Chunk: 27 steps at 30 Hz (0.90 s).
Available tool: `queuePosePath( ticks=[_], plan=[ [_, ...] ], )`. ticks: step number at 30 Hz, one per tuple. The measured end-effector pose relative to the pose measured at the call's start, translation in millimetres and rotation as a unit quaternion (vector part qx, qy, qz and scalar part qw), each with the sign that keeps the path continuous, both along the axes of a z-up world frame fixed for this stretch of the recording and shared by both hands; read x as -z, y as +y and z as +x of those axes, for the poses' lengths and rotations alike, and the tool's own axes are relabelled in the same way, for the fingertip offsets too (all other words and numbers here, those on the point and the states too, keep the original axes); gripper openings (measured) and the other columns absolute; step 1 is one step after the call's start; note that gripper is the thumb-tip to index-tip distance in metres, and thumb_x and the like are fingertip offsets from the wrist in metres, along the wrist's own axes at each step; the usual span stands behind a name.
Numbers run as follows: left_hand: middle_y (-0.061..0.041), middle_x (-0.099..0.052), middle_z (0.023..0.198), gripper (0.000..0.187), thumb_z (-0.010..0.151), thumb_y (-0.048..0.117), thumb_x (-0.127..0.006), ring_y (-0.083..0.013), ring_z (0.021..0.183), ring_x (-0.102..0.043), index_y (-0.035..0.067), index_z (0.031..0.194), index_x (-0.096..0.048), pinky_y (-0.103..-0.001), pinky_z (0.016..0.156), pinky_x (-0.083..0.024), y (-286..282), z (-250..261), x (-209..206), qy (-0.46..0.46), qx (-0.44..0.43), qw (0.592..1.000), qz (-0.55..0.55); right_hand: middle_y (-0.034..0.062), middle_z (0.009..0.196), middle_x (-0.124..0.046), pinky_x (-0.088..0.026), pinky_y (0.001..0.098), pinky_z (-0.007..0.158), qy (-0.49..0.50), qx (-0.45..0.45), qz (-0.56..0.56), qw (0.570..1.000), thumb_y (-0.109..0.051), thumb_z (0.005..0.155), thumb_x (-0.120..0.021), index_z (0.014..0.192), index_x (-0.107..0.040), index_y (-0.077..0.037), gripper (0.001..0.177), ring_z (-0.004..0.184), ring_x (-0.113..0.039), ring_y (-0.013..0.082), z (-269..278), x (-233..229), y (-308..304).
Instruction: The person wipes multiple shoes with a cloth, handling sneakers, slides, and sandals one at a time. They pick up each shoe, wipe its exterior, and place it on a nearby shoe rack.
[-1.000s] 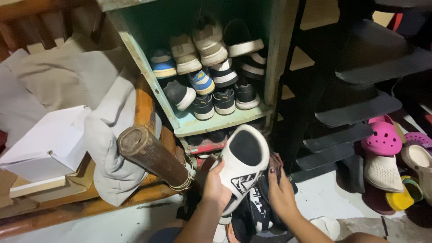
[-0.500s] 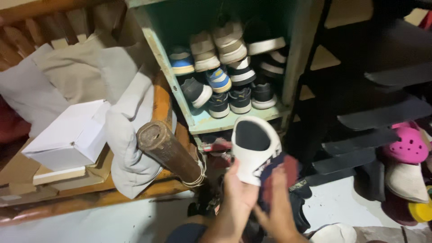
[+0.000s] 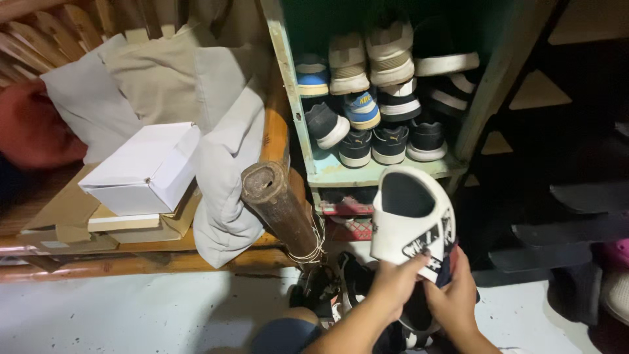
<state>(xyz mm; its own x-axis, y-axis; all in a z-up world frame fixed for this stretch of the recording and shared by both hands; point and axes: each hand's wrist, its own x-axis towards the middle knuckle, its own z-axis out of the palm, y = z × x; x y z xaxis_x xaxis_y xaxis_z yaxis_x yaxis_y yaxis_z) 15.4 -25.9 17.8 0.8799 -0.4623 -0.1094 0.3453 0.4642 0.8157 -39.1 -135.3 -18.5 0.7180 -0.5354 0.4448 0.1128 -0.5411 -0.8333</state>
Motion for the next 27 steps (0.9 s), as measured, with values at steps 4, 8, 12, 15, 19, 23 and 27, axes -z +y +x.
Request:
queuePosePath(
  ticks=[4,8,12,15,19,23,27],
  plan=[
    [-0.008,-0.072,0.113,0.039,0.088,0.004,-0.066,-0.0226,0.097,-0.072,0.011,0.126,-0.061,-0.04,0.08,-0.06,7.6,24.1,12.7,0.097,-0.031,0.995,0.0,0.0151,0.115,-0.075,-0.054,0.0326,0.09,0.132,-0.042,0.011,0.99,-0.02,0.063,-0.091,0.135,-0.056,-0.001,0.083,0.103,-0.072,0.02,0.2,-27.2,-3.8],
    [-0.008,-0.075,0.108,0.028,0.092,0.008,-0.069,-0.0225,0.093,-0.073,0.006,0.119,-0.067,-0.039,0.081,-0.061,7.3,35.9,24.4,0.165,-0.07,0.983,-0.047,0.0142,0.113,-0.077,-0.056,0.0338,0.09,0.161,-0.019,0.021,0.987,-0.022,0.059,-0.094,0.128,-0.064,-0.002,0.078,0.101,-0.075,0.0222,-8.3,-52.6,-4.6],
    [-0.007,-0.074,0.107,0.021,0.094,0.011,-0.072,-0.0208,0.091,-0.071,0.007,0.115,-0.069,-0.039,0.082,-0.059,0.4,33.6,33.5,0.191,-0.076,0.978,-0.04,0.0118,0.123,-0.071,-0.053,0.0351,0.097,0.103,0.006,-0.114,0.988,-0.011,0.07,-0.087,0.124,-0.068,-0.007,0.058,0.114,-0.069,0.0285,-25.2,-63.4,-2.0],
    [-0.005,-0.075,0.105,0.025,0.087,0.005,-0.072,-0.0222,0.09,-0.072,0.013,0.111,-0.068,-0.043,0.081,-0.06,-7.7,36.0,35.2,0.195,-0.136,0.969,-0.074,0.0117,0.14,-0.059,-0.044,0.0399,0.11,-0.022,-0.064,-0.205,0.976,0.009,0.056,-0.066,0.133,-0.062,-0.01,0.08,0.132,-0.057,0.0347,-37.6,-57.0,3.8],
    [-0.006,-0.075,0.106,0.024,0.092,0.012,-0.072,-0.0212,0.092,-0.071,0.009,0.116,-0.07,-0.037,0.082,-0.058,-10.3,47.1,31.3,0.197,-0.135,0.968,-0.078,0.0194,0.155,-0.045,-0.032,0.0457,0.112,0.074,-0.189,-0.276,0.939,0.012,0.042,-0.065,0.138,-0.054,-0.005,0.098,0.144,-0.038,0.0446,-44.1,-39.6,6.2],
    [-0.005,-0.072,0.103,0.026,0.092,0.014,-0.07,-0.0206,0.091,-0.068,0.012,0.117,-0.065,-0.036,0.081,-0.055,-5.7,59.7,25.7,0.205,-0.132,0.962,-0.122,0.0134,0.155,-0.046,-0.033,0.0425,0.117,0.064,-0.162,-0.231,0.957,0.014,0.051,-0.063,0.14,-0.054,-0.01,0.093,0.147,-0.038,0.036,-52.5,-35.2,-13.7],
    [-0.003,-0.072,0.106,0.027,0.093,0.017,-0.069,-0.0157,0.094,-0.066,0.012,0.119,-0.065,-0.032,0.082,-0.053,-1.2,65.9,23.9,0.21,-0.135,0.956,-0.154,0.0118,0.159,-0.046,-0.029,0.0447,0.123,-0.007,-0.019,-0.142,0.99,0.015,0.067,-0.063,0.144,-0.052,-0.011,0.083,0.153,-0.037,0.0332,-61.2,-41.2,-20.4]
  ],
)
